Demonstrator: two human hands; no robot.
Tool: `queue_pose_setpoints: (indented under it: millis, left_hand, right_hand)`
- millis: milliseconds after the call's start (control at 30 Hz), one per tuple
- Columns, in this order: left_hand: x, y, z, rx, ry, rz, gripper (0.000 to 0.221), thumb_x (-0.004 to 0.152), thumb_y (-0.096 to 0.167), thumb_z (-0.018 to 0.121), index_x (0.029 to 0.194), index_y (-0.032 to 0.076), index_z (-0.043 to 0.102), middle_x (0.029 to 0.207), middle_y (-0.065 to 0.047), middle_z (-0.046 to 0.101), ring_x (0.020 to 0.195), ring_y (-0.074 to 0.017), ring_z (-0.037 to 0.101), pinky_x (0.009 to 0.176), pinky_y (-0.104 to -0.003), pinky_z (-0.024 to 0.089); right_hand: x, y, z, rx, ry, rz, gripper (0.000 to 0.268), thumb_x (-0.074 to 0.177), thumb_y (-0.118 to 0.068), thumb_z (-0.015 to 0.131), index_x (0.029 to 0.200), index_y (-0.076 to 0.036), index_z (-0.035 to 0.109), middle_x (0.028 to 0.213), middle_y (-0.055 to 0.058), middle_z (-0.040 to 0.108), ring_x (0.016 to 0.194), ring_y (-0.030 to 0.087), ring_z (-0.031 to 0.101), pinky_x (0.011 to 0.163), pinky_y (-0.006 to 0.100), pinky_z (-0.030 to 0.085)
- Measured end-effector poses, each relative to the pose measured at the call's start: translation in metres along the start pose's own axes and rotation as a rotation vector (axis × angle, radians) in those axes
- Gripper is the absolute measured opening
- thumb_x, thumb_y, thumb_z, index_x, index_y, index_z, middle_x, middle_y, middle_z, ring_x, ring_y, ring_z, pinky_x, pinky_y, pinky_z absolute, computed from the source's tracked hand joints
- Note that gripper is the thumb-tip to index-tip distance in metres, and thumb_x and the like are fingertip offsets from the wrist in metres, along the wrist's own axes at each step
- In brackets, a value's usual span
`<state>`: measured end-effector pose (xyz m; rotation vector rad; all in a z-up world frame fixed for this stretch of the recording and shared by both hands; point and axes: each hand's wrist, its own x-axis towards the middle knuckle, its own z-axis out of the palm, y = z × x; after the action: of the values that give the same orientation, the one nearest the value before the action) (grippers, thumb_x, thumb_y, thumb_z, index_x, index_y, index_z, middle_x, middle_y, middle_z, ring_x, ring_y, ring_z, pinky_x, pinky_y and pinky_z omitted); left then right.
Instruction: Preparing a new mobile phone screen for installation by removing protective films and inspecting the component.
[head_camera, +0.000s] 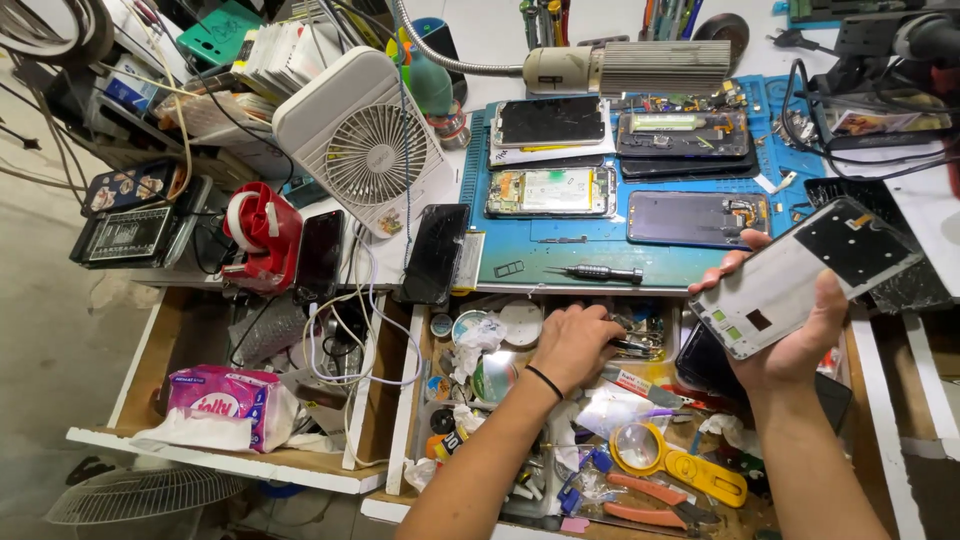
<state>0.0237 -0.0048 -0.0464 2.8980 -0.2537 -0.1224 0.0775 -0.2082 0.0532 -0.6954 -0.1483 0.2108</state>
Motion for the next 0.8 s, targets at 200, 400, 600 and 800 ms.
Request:
queue_pose_setpoints:
  millis: [200, 400, 600, 800]
  left_hand:
    - [-0.007, -0.003, -0.024, -0.297, -0.020, 0.013, 0.019, 0.104, 0.028, 0.055, 0.113, 0.015, 0.066, 0.105, -0.005, 0.073, 0.096, -0.0248, 0.068, 0.092, -0.049, 0.051]
    - [-0.025, 0.004, -0.062, -0.594, 0.065, -0.069, 0.026, 0.105, 0.031, 0.050, 0.119, 0.011, 0.058, 0.095, -0.011, 0.073, 0.079, -0.0273, 0.067, 0.067, -0.041, 0.051]
    - [-0.025, 0.013, -0.059, -1.142, 0.164, -0.078, 0.036, 0.104, 0.040, 0.052, 0.123, 0.010, 0.057, 0.101, -0.001, 0.062, 0.093, -0.0141, 0.061, 0.086, -0.030, 0.051]
    - [-0.027, 0.002, -0.065, -0.819, 0.209, -0.118, 0.026, 0.100, 0.032, 0.055, 0.110, 0.011, 0.068, 0.098, -0.003, 0.073, 0.086, -0.0190, 0.068, 0.075, -0.034, 0.051]
  right_hand:
    - [-0.001, -0.002, 0.000, 0.003, -0.010, -0.011, 0.072, 0.082, -0.062, 0.068, 0.127, -0.007, 0.061, 0.097, 0.009, 0.065, 0.085, 0.025, 0.065, 0.081, 0.044, 0.054]
    - [-0.001, -0.005, 0.000, 0.051, -0.008, -0.012, 0.071, 0.082, -0.062, 0.069, 0.127, -0.007, 0.061, 0.097, 0.008, 0.064, 0.084, 0.025, 0.063, 0.082, 0.043, 0.053]
    - [-0.002, -0.002, 0.001, 0.099, -0.017, 0.005, 0.070, 0.085, -0.061, 0.066, 0.126, -0.005, 0.062, 0.096, 0.011, 0.065, 0.085, 0.029, 0.064, 0.082, 0.044, 0.051]
    - [-0.003, -0.004, 0.002, 0.091, 0.020, -0.018, 0.070, 0.083, -0.062, 0.067, 0.125, -0.006, 0.063, 0.097, 0.009, 0.064, 0.084, 0.025, 0.064, 0.083, 0.041, 0.052]
